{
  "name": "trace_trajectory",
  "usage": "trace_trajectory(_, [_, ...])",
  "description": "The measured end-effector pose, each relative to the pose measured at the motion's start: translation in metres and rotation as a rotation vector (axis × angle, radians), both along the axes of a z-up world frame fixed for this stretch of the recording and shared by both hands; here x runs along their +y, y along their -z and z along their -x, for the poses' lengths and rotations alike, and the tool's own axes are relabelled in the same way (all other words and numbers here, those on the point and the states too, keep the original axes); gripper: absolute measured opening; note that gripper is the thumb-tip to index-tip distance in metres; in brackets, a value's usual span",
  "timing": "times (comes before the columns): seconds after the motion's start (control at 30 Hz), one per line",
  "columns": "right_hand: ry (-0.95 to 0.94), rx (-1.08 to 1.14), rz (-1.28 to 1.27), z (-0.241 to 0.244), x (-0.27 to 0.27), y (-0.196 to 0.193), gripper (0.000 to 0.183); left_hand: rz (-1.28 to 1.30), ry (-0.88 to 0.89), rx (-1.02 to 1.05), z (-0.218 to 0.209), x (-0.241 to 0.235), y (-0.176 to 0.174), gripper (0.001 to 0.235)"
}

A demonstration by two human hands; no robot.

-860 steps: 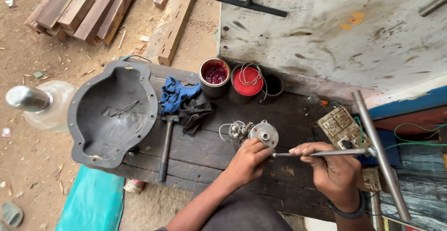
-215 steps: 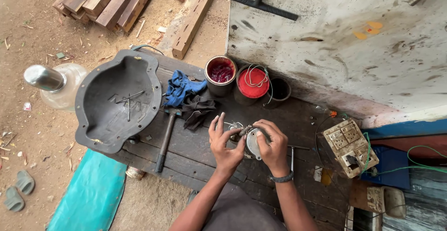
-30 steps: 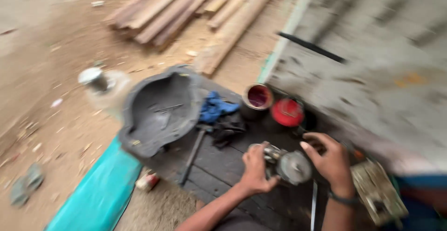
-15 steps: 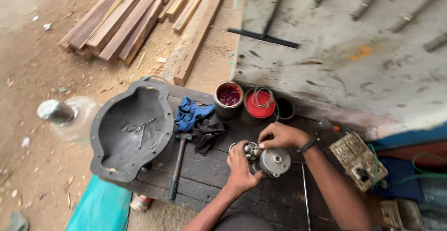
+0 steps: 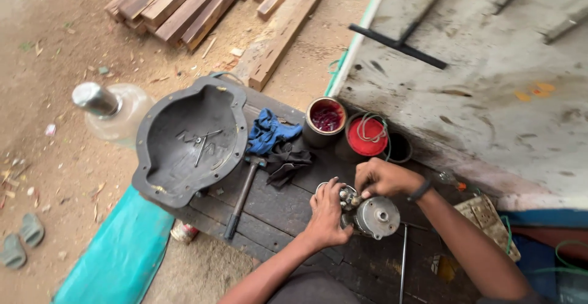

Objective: The person works at an outdoor workbench on a small electric motor or pump assembly. They use a T-handle socket wrench to loosen fasteners, separate the motor housing from its end cap by hand, pull out the internal armature, and then use a spanner to work on the reassembled unit.

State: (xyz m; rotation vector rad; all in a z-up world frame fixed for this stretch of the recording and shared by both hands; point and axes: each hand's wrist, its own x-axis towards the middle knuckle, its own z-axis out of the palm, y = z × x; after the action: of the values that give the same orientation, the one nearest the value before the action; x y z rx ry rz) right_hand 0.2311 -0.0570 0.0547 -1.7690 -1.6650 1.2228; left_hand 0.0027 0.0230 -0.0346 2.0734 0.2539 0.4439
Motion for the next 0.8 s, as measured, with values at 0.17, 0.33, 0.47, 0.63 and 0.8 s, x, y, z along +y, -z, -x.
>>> trace_trajectory(0.17, [0.028, 0.116, -0.028, 0.003, -0.009, 0.004, 0.020, 0.008, 0.033, 0.033, 0.005, 0.000, 0.004, 0.107])
trace_trajectory(0.33, [0.112, 0.213, -0.017, 0.003, -0.013, 0.008, 0.019, 0.016, 0.059, 0.029, 0.004, -0.002, 0.007, 0.107])
trace_trajectory(0.47, [0.165, 0.327, -0.029, -0.004, -0.018, 0.025, 0.016, 0.114, 0.119, 0.009, 0.001, 0.003, 0.026, 0.113])
trace_trajectory(0.63, [0.044, 0.001, -0.037, 0.014, -0.007, -0.012, 0.020, 0.235, 0.150, 0.038, 0.000, -0.004, 0.038, 0.120])
trace_trajectory(0.8, [0.020, -0.318, 0.048, 0.040, 0.004, -0.048, 0.022, 0.181, 0.159, 0.046, -0.001, 0.003, 0.027, 0.125])
